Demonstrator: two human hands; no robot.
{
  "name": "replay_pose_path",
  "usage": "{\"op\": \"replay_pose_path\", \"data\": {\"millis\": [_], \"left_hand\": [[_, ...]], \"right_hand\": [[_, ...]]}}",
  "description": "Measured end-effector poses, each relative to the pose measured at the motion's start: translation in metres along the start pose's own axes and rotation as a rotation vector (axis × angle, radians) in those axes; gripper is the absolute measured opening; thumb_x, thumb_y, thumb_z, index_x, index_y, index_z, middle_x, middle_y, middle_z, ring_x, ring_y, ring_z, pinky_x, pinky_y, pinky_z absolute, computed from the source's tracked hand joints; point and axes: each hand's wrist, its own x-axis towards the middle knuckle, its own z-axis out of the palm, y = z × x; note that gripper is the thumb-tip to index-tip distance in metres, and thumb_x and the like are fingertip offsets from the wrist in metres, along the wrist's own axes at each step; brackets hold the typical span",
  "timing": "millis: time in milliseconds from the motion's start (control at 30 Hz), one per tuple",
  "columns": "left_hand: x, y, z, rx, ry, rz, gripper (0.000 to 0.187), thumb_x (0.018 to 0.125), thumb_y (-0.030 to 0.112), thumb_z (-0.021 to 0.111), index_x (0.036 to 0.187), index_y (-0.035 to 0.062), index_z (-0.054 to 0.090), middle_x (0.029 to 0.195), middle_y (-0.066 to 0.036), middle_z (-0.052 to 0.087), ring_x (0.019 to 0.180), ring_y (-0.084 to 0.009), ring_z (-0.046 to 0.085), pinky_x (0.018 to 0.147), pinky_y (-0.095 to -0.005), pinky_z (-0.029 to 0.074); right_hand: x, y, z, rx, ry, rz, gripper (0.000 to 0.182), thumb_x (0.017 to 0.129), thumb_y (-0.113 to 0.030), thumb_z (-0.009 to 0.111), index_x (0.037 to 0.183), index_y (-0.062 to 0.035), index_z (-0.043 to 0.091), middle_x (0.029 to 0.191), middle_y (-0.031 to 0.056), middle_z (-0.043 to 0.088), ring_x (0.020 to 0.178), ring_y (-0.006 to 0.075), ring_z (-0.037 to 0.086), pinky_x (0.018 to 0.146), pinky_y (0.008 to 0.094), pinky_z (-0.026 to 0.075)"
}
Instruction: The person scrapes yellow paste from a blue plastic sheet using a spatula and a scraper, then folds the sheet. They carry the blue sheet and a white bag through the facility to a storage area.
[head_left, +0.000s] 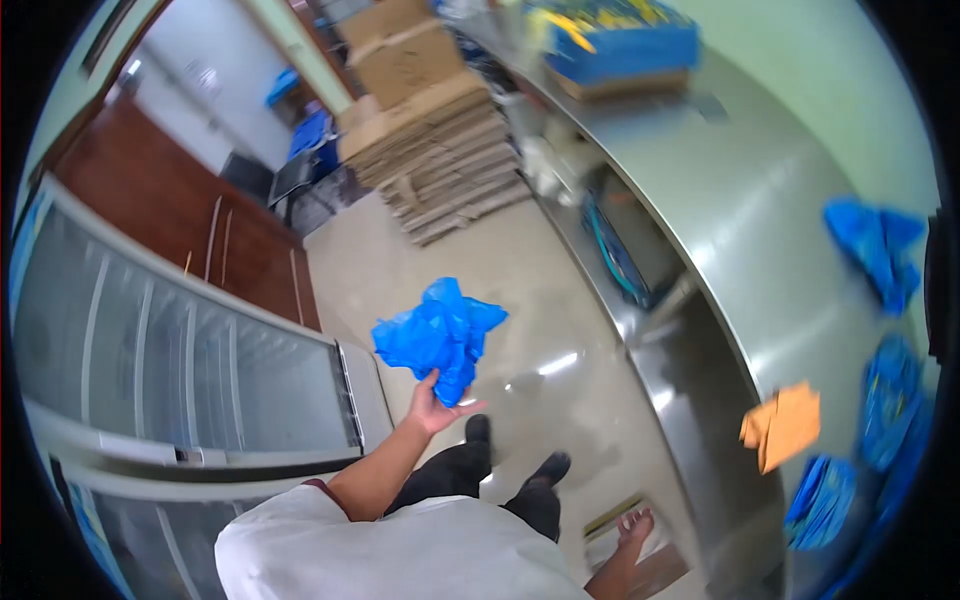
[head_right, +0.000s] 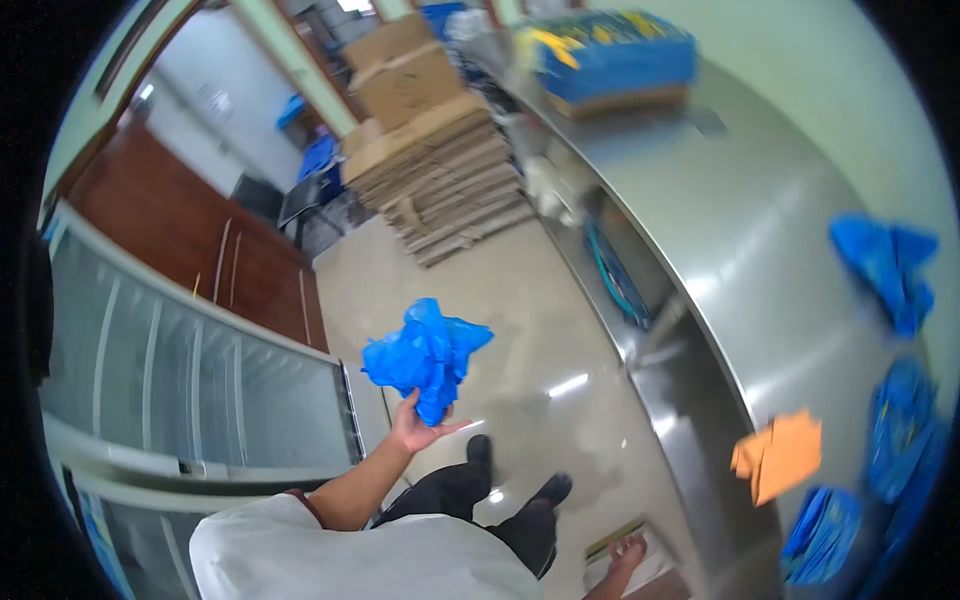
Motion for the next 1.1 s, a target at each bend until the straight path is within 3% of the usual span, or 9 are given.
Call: {"op": "replay_pose_path", "data": {"millis": [100, 167, 267, 300, 367, 433, 700, 967, 1100], "left_hand": [[-0.02, 0.009, 0.028, -0.201, -0.147, 0.031, 0.04, 0.086, 0.035, 0.059, 0.12, 0.0141, 0.052, 0.106, -0.009, 0.063, 0.094, -0.0288, 0.059, 0.1, -0.0747, 0.025], [-0.026, 0.029, 0.04, -0.311, -0.213, 0.064, 0.04, 0.086, 0.038, 0.057, 0.117, 0.0134, 0.055, 0.106, -0.009, 0.063, 0.096, -0.0291, 0.059, 0.102, -0.0744, 0.022], [-0.036, 0.085, 0.056, -0.461, -0.34, 0.118, 0.036, 0.091, 0.039, 0.05, 0.116, 0.0132, 0.055, 0.108, -0.009, 0.062, 0.097, -0.0292, 0.059, 0.1, -0.0689, 0.031], [-0.035, 0.108, 0.056, -0.471, -0.318, 0.182, 0.039, 0.092, 0.04, 0.047, 0.117, 0.0109, 0.055, 0.11, -0.011, 0.062, 0.097, -0.0298, 0.059, 0.096, -0.0566, 0.041], [-0.03, 0.158, 0.05, -0.391, -0.358, 0.327, 0.042, 0.094, 0.042, 0.041, 0.118, 0.0104, 0.054, 0.11, -0.011, 0.061, 0.098, -0.0287, 0.058, 0.093, -0.0509, 0.042], [-0.039, 0.204, 0.052, -0.362, -0.373, 0.414, 0.045, 0.094, 0.044, 0.039, 0.118, 0.0088, 0.054, 0.109, -0.011, 0.06, 0.097, -0.0285, 0.057, 0.085, -0.0417, 0.045], [-0.042, 0.394, 0.026, -0.502, -0.42, 0.561, 0.039, 0.093, 0.041, 0.047, 0.112, 0.0091, 0.059, 0.108, -0.008, 0.063, 0.096, -0.0276, 0.057, 0.086, -0.0412, 0.046], [0.051, 0.608, -0.003, -0.554, -0.355, 0.606, 0.045, 0.088, 0.047, 0.053, 0.117, 0.012, 0.056, 0.109, -0.008, 0.062, 0.094, -0.0286, 0.057, 0.077, -0.0452, 0.047], [0.09, 0.718, 0.003, -0.603, -0.324, 0.713, 0.044, 0.089, 0.045, 0.053, 0.117, 0.0115, 0.056, 0.109, -0.008, 0.062, 0.097, -0.0291, 0.057, 0.082, -0.0481, 0.047]], "right_hand": [[-0.146, -0.122, 0.186, 0.014, -0.945, -0.04, 0.072, 0.086, -0.062, 0.051, 0.133, -0.0077, 0.038, 0.117, 0.0142, 0.053, 0.1, 0.0299, 0.055, 0.064, 0.0457, 0.055], [-0.248, -0.148, 0.303, 0.079, -1.556, 0.104, 0.073, 0.085, -0.064, 0.05, 0.13, -0.0062, 0.042, 0.119, 0.0164, 0.054, 0.102, 0.0306, 0.056, 0.063, 0.0422, 0.056], [-0.375, -0.135, 0.452, -0.345, -2.205, 0.217, 0.088, 0.078, -0.07, 0.054, 0.127, 0.0035, 0.044, 0.113, 0.0203, 0.055, 0.098, 0.0296, 0.058, 0.062, 0.0406, 0.057], [-0.408, -0.125, 0.495, -0.527, -2.396, 0.265, 0.094, 0.076, -0.072, 0.056, 0.127, 0.0061, 0.044, 0.111, 0.021, 0.055, 0.098, 0.0292, 0.058, 0.063, 0.0398, 0.057], [-0.464, -0.105, 0.57, -0.758, -2.579, 0.281, 0.097, 0.075, -0.073, 0.055, 0.127, 0.008, 0.044, 0.11, 0.0247, 0.055, 0.096, 0.0296, 0.058, 0.063, 0.0393, 0.058], [-0.498, -0.085, 0.618, -0.927, -2.646, 0.351, 0.102, 0.072, -0.074, 0.057, 0.127, 0.0107, 0.044, 0.11, 0.0255, 0.055, 0.096, 0.0289, 0.058, 0.063, 0.0361, 0.058], [-0.609, -0.015, 0.79, -1.217, -2.669, 0.44, 0.105, 0.068, -0.075, 0.061, 0.13, 0.0083, 0.042, 0.108, 0.0225, 0.058, 0.094, 0.0262, 0.059, 0.061, 0.0357, 0.059], [-0.655, 0.056, 1.026, -1.182, -2.69, 0.459, 0.108, 0.066, -0.075, 0.062, 0.132, 0.0072, 0.041, 0.109, 0.0219, 0.058, 0.097, 0.0272, 0.059, 0.061, 0.0366, 0.059], [-0.706, 0.081, 1.14, -1.182, -2.77, 0.517, 0.107, 0.067, -0.074, 0.062, 0.133, 0.0073, 0.04, 0.111, 0.021, 0.057, 0.102, 0.0278, 0.058, 0.062, 0.0371, 0.058]]}}
